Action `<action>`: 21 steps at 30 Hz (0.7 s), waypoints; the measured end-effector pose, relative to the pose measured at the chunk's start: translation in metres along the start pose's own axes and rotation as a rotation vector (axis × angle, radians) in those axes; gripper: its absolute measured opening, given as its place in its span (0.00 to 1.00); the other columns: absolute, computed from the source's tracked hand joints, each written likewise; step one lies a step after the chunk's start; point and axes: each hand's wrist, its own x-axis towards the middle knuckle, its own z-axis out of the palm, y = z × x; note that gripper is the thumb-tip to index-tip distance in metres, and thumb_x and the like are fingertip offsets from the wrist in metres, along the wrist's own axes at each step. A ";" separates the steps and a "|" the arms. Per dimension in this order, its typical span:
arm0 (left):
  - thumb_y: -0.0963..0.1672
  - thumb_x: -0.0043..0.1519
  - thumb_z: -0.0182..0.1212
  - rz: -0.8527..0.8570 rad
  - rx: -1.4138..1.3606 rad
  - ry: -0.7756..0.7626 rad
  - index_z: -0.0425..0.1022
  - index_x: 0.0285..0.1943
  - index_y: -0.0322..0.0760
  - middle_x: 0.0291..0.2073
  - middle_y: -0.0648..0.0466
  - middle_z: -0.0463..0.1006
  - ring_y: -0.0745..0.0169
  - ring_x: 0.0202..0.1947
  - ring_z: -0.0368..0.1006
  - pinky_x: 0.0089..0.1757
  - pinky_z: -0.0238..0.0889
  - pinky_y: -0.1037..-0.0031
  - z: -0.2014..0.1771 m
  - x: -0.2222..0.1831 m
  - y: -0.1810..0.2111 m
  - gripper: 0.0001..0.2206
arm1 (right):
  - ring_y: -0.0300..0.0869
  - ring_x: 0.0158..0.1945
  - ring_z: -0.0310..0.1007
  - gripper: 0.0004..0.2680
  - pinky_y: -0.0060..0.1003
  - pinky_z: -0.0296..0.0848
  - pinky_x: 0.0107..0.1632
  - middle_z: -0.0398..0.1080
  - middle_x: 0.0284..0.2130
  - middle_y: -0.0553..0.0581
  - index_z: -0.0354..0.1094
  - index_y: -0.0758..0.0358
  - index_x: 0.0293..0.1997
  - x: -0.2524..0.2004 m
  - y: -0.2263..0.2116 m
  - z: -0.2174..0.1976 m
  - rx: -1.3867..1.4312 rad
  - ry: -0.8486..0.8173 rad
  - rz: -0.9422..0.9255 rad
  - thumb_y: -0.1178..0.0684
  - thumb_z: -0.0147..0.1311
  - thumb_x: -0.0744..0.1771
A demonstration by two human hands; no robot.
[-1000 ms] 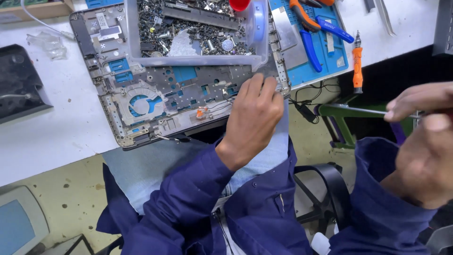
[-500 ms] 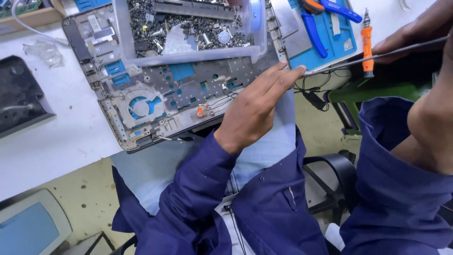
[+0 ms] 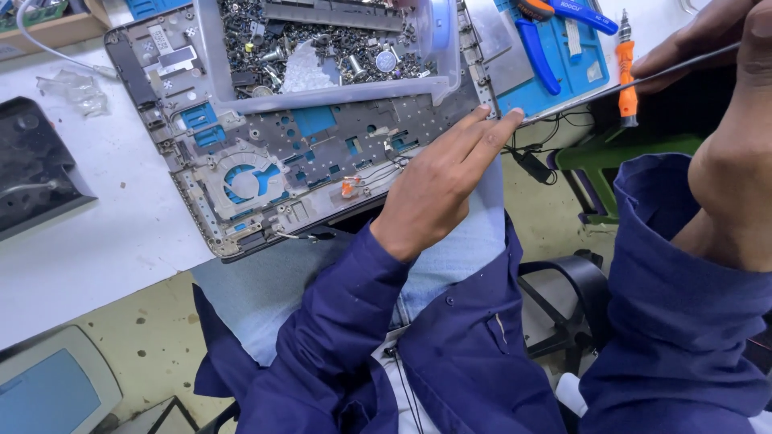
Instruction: Repairing a laptop by searching for and installing specific screws into the internal chassis using a screwdriver.
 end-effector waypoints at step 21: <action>0.24 0.57 0.40 0.004 0.019 -0.007 0.49 0.79 0.34 0.67 0.37 0.72 0.36 0.74 0.64 0.66 0.67 0.52 -0.001 0.000 0.001 0.38 | 0.56 0.54 0.76 0.25 0.45 0.73 0.62 0.74 0.51 0.72 0.71 0.84 0.58 0.005 -0.003 -0.001 -0.064 -0.031 -0.025 0.51 0.22 0.87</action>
